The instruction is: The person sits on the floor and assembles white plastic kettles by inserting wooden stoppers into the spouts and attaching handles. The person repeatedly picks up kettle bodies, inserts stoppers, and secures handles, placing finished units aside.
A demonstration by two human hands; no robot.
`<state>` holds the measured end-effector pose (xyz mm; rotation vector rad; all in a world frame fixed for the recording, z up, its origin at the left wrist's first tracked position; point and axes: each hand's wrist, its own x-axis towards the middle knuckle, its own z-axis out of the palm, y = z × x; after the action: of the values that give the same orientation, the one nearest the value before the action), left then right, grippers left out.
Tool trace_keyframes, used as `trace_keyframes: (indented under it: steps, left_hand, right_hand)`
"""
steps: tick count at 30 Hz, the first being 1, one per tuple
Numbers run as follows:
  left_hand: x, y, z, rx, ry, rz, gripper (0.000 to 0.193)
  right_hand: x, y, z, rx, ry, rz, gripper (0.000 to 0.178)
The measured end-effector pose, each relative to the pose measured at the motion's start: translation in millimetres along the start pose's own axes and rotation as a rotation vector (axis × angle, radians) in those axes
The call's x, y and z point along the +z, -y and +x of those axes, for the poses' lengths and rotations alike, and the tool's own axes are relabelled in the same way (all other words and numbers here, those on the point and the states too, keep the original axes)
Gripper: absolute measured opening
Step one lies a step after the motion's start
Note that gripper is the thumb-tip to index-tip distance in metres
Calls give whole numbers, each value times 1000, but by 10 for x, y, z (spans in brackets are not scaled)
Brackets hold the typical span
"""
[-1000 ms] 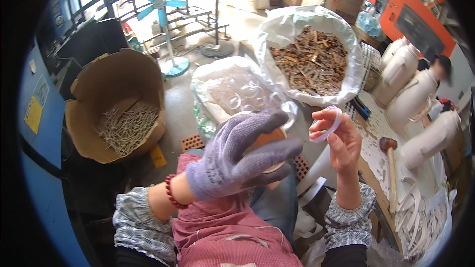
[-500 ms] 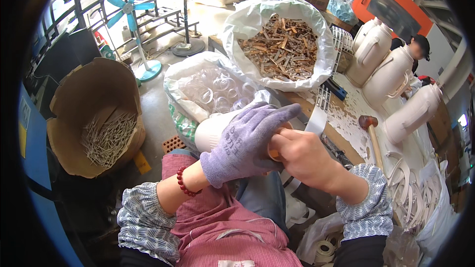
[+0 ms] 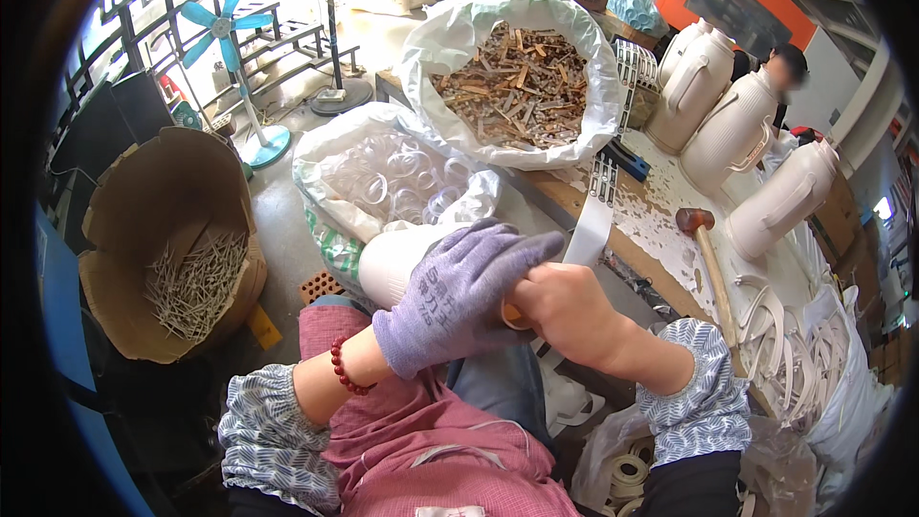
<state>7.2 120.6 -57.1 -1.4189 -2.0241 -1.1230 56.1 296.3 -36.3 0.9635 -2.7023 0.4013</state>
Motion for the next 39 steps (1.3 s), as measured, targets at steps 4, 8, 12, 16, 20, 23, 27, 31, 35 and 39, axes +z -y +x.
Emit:
trace_keyframes:
  steps: [4,8,12,16,20,23,27,31,35,39]
  left_hand:
    - [115,-15,-31,9,26,27,86]
    - [205,7,49,26,30,14,79]
    - [244,-10,-16,55,33,22,75]
    - [234,24,-112,113,45,45,71]
    - [-51,-20,-122,105,-23,35,57]
    - [-571,-115,-207,17,-270,-78,55]
    - [-935,-195,-475,-208,-673,-321,71]
    - [-1008,139,-2142,-1035,-893,-492,67]
    - [-1221,9,-2812,-1263,-248,-536,44]
    - [-1239,202,-1560,-966,252,-384,53]
  right_hand:
    - [6,-42,-20,89,147,-31,6]
    - [20,-275,-77,69,102,114,8]
    - [-214,-356,-27,72,374,520,16]
    - [-39,-254,-133,-131,263,460,10]
    - [-78,-138,-56,-274,15,451,19]
    - [-212,-693,458,-432,-384,695,23]
    - [400,-2048,1082,212,-435,160,16]
    - [1157,-2746,1615,496,-237,-122,18]
    - [1114,-2735,1768,476,-1,-175,19]
    - [836,-3105,1648,491,-65,-139,23]
